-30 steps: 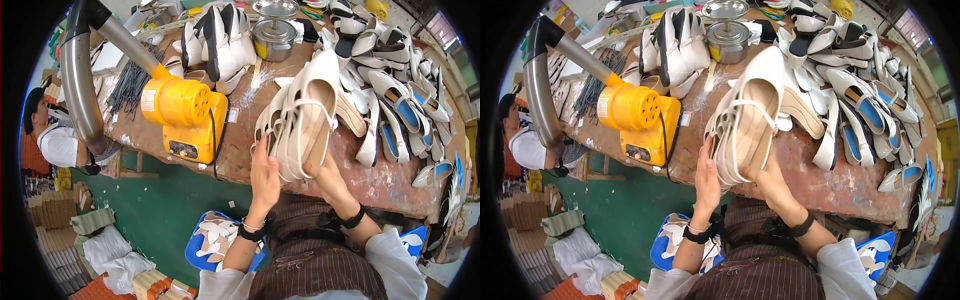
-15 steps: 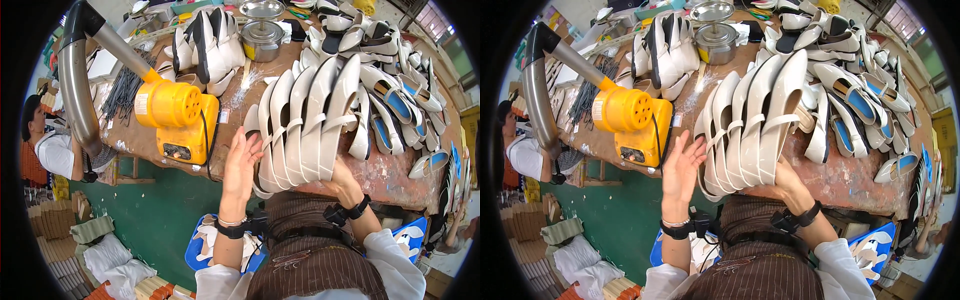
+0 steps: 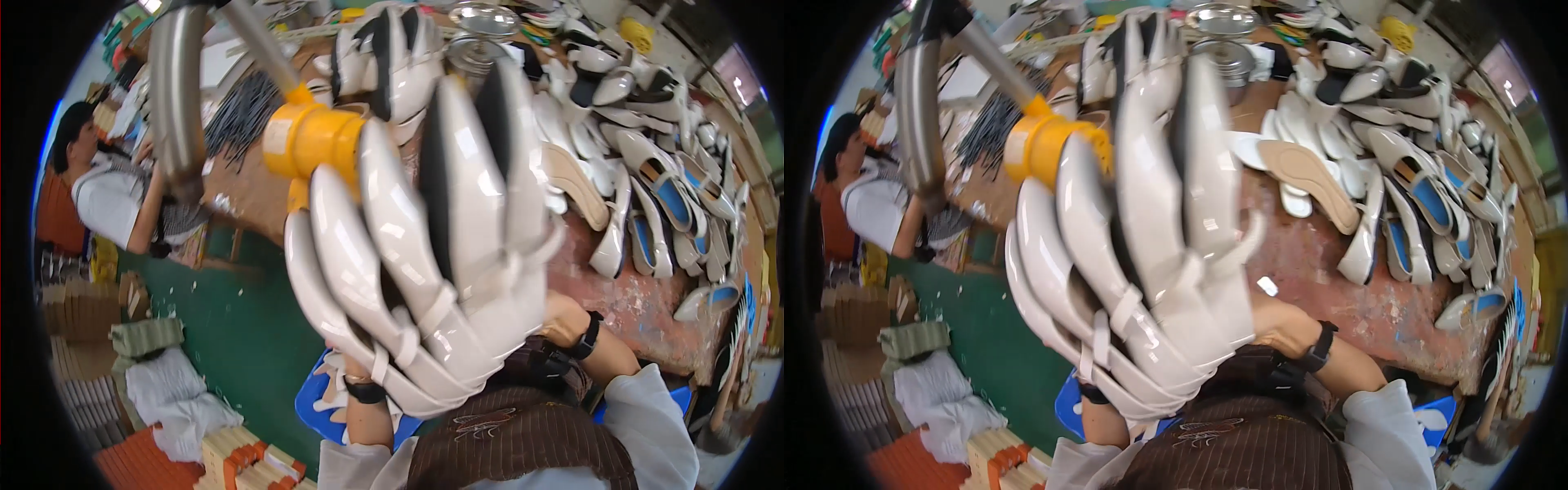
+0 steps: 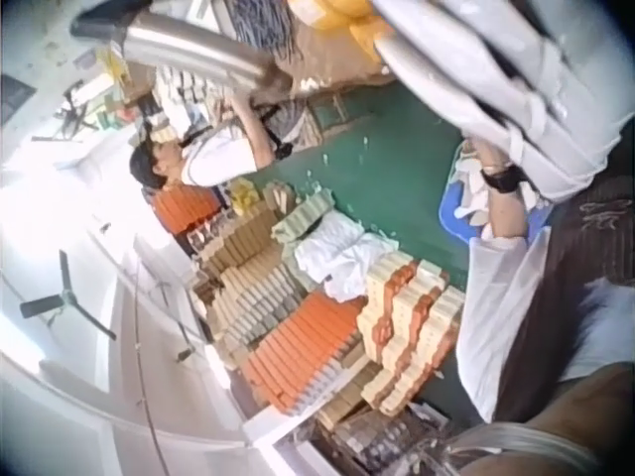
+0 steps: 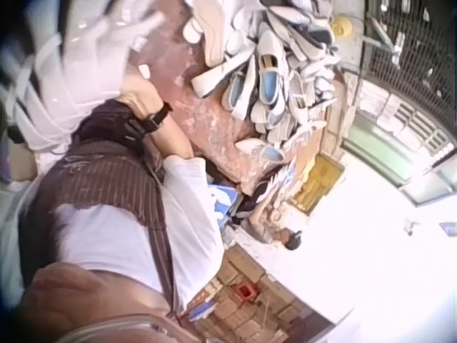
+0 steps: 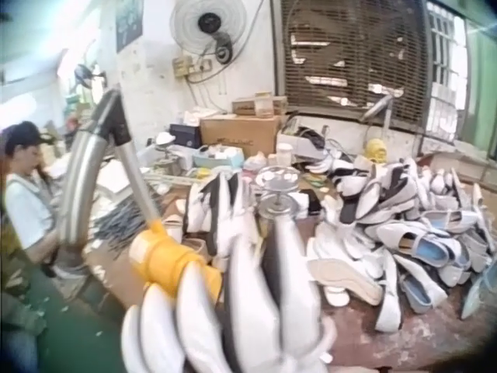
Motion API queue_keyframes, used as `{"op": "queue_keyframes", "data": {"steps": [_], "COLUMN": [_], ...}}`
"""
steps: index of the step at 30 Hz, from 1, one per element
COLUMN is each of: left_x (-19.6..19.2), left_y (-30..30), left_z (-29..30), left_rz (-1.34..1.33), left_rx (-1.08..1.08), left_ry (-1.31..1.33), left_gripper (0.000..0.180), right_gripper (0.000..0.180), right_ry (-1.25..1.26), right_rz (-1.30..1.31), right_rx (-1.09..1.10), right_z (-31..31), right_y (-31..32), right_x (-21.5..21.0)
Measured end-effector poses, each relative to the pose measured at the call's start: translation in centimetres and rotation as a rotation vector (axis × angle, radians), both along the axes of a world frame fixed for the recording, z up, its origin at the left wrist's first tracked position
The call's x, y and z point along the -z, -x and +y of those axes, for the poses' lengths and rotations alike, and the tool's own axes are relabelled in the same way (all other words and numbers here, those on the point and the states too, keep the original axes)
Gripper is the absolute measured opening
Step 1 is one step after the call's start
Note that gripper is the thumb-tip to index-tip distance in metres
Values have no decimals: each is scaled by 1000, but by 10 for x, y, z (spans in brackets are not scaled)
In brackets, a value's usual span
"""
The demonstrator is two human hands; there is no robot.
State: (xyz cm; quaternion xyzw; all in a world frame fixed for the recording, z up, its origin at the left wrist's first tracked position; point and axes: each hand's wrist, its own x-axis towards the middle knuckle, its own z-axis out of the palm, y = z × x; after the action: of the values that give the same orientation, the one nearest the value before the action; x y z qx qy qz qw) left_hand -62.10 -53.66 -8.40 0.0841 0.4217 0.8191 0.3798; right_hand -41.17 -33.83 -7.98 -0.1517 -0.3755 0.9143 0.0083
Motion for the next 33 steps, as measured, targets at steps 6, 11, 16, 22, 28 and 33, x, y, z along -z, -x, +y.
{"op": "queue_keyframes", "data": {"steps": [6,11,16,22,28,33], "left_x": [0,-14,-11,-6,-29,-35], "left_y": [-36,29,-53,-33,52,87], "left_z": [-28,-25,-105,-74,-53,-33], "left_rz": [19,46,79,115,160,164], "left_rx": [-270,-474,-598,-711,-859,-918], "left_ry": [84,130,137,94,66,39], "left_gripper": [84,85,86,87,89,90], "right_gripper": [56,48,45,43,37,22], "right_ry": [329,162,168,461,337,174], "right_rz": [-85,-248,-378,-228,-151,-80], "right_rx": [-538,-719,-787,-567,-176,206], "right_z": [-35,-64,-69,-50,17,84], "right_y": [79,135,173,190,138,73], "right_x": [-34,-49,-61,-42,-84,-75]}}
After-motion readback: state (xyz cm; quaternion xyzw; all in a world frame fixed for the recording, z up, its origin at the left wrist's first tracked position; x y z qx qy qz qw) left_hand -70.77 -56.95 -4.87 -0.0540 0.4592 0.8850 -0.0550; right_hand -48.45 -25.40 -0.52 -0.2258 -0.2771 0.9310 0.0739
